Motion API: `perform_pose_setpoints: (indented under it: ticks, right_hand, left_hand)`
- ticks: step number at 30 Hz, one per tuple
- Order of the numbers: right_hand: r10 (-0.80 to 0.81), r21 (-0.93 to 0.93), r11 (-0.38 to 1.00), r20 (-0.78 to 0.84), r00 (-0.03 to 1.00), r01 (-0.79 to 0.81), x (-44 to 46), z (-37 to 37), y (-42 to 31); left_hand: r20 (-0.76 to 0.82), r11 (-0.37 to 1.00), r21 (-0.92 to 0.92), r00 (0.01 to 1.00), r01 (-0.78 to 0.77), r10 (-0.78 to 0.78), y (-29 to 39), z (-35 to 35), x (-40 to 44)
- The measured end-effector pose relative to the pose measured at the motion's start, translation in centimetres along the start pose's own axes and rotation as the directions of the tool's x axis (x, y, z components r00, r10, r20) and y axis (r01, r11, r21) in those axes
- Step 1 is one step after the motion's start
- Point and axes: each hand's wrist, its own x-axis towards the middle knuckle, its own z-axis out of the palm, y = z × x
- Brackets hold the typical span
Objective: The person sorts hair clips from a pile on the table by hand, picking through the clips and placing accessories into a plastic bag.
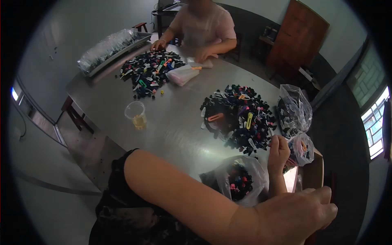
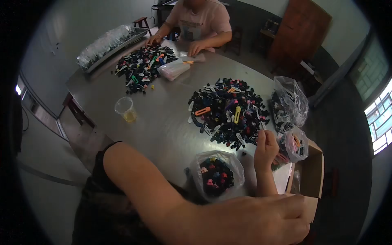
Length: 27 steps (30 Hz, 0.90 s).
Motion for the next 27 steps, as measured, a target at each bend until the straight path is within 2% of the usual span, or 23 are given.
perform_pose_setpoints:
  ticks: [1, 4, 6, 9, 14, 15, 16, 18, 19, 24, 27]
  right_hand:
    - [0.028, 0.011, 1.000, -0.005, 1.000, -0.028, -0.1, -0.1, 0.0]
    - [-0.094, -0.031, 0.995, -0.013, 0.996, 0.093, -0.2, 0.2, 0.9]
    - [-0.018, -0.044, 0.999, -0.012, 1.000, 0.017, -0.4, -0.1, 0.7]
    - [-0.166, -0.025, 0.986, -0.008, 0.986, 0.166, -0.4, 0.8, 0.5]
    - [-0.117, -0.064, 0.991, 0.008, 0.993, 0.117, -0.5, 0.5, 0.5]
    - [-0.127, -0.092, 0.987, 0.017, 0.992, 0.128, 0.0, 1.3, -4.0]
    - [-0.159, -0.075, 0.984, 0.024, 0.987, 0.161, -0.2, 0.8, -0.4]
    - [-0.170, -0.094, 0.981, 0.017, 0.985, 0.171, -0.2, 1.3, -0.6]
    - [-0.190, -0.131, 0.974, -0.008, 0.982, 0.187, -0.1, 0.8, -0.6]
    - [-0.122, -0.025, 0.992, -0.007, 0.993, 0.122, -0.4, 0.5, -0.2]
    - [-0.135, -0.067, 0.989, -0.001, 0.991, 0.135, -0.1, 0.5, 0.1]
  left_hand:
    - [0.014, 0.999, -0.037, 1.000, -0.013, 0.013, -0.1, 0.9, 0.3]
    - [0.065, 0.991, -0.123, 0.996, -0.045, 0.054, -0.2, 2.4, -0.7]
    - [0.106, 0.987, -0.153, 0.993, -0.040, 0.056, 0.1, 2.4, -1.5]
    - [0.121, 0.985, -0.170, 0.992, -0.005, 0.026, 0.0, 4.3, -0.4]
    - [0.105, 0.964, -0.264, 0.994, 0.019, 0.009, 0.0, 7.4, 0.7]
    - [0.102, 0.963, -0.269, 0.995, 0.025, 0.003, -0.4, 8.6, 1.3]
    - [0.100, 0.961, -0.276, 0.995, 0.031, -0.003, -0.6, 9.5, 1.9]
    - [0.096, 0.953, -0.302, 0.995, 0.037, -0.008, -0.5, 10.4, 2.8]
    - [0.108, 0.943, -0.332, 0.994, 0.030, 0.006, -0.4, 10.5, 3.3]
    - [0.169, 0.909, -0.413, 0.985, 0.045, 0.028, 0.6, 7.7, 1.0]
    - [0.152, 0.902, -0.428, 0.988, 0.059, 0.008, 0.9, 6.2, 1.0]
